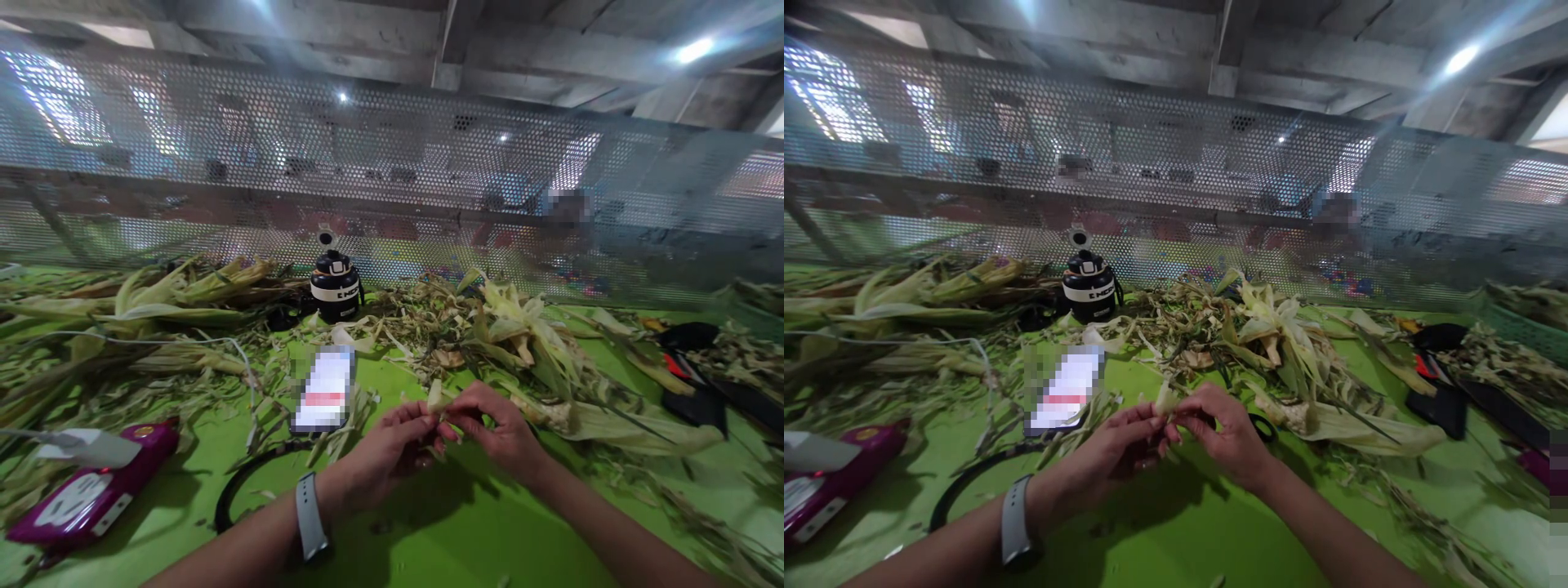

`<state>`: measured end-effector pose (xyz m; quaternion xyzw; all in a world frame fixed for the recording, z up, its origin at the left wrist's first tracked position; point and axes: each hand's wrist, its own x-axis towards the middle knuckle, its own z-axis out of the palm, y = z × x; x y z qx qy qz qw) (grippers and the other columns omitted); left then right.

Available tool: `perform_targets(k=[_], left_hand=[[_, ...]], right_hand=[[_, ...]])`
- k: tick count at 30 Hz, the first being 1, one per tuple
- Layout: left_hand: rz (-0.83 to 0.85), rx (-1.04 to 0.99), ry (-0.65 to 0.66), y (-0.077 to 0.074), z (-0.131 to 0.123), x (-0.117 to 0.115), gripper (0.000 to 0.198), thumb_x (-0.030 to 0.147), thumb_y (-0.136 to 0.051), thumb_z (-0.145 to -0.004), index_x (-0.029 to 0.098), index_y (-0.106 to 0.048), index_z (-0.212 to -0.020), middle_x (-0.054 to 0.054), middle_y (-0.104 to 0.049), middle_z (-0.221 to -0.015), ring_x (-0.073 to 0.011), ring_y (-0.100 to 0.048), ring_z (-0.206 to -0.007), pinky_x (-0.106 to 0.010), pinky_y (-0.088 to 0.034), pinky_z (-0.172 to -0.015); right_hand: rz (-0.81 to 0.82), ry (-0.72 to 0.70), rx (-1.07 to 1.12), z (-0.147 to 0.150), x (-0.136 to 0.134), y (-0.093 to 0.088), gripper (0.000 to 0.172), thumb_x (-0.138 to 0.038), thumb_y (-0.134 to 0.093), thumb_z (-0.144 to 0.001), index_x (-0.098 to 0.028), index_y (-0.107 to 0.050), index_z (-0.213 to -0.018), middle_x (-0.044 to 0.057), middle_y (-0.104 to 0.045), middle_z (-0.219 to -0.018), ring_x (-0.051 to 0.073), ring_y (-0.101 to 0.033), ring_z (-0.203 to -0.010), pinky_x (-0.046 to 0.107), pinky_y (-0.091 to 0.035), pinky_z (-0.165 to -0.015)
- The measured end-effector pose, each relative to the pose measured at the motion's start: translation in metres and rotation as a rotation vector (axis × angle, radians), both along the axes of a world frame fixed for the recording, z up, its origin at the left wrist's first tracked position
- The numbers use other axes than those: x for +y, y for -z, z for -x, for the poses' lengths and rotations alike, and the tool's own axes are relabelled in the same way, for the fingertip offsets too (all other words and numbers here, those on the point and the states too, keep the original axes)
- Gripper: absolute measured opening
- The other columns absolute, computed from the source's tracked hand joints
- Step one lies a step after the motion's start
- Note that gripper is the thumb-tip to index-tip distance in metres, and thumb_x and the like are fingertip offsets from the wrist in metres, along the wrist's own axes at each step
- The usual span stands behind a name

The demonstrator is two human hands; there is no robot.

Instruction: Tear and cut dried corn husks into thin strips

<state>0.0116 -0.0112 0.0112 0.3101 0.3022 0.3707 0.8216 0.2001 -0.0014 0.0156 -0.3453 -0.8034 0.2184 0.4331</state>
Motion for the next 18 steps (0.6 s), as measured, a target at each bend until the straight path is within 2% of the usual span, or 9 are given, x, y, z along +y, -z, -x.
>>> perform_targets(k=[3,7,14,18], left_hand=[[0.017,0.018,-0.020,0.000,0.000,0.000,0.024,0.027,-0.079,-0.063,0.015,-0.063,-0.077,-0.002,-0.067,-0.074,-0.0091,-0.056,-0.060,-0.018,-0.032,-0.050],[-0.015,0.083,-0.044,0.000,0.001,0.000,0.022,0.026,-0.080,-0.063,0.016,-0.065,-0.076,-0.001,-0.067,-0.076,-0.0089,-0.055,-0.063,-0.019,-0.035,-0.054],[-0.215,0.183,-0.013,0.002,0.000,0.000,0.028,0.035,-0.079,-0.064,0.014,-0.068,-0.079,-0.001,-0.065,-0.072,-0.0082,-0.051,-0.060,-0.019,-0.036,-0.055],[-0.219,0.193,-0.034,0.003,-0.001,0.001,0.028,0.037,-0.078,-0.066,0.014,-0.068,-0.077,-0.001,-0.065,-0.072,-0.0082,-0.051,-0.058,-0.019,-0.036,-0.054]], right_hand=[[-0.020,-0.002,0.011,0.000,0.001,0.000,0.014,-0.032,-0.058,-0.089,-0.022,-0.066,-0.083,0.003,-0.061,-0.074,0.016,-0.055,-0.069,0.028,-0.044,-0.062],[-0.011,0.032,-0.010,0.002,-0.001,-0.003,0.018,-0.032,-0.056,-0.090,-0.020,-0.063,-0.078,0.003,-0.057,-0.072,0.015,-0.052,-0.066,0.027,-0.042,-0.059],[0.100,0.118,-0.099,0.005,-0.006,-0.006,0.023,-0.030,-0.057,-0.087,-0.019,-0.053,-0.068,-0.001,-0.049,-0.067,0.013,-0.048,-0.061,0.023,-0.039,-0.056],[0.174,0.138,-0.040,0.008,-0.009,-0.005,0.011,-0.028,-0.058,-0.086,-0.018,-0.057,-0.080,-0.001,-0.055,-0.070,0.013,-0.052,-0.062,0.023,-0.043,-0.057]])
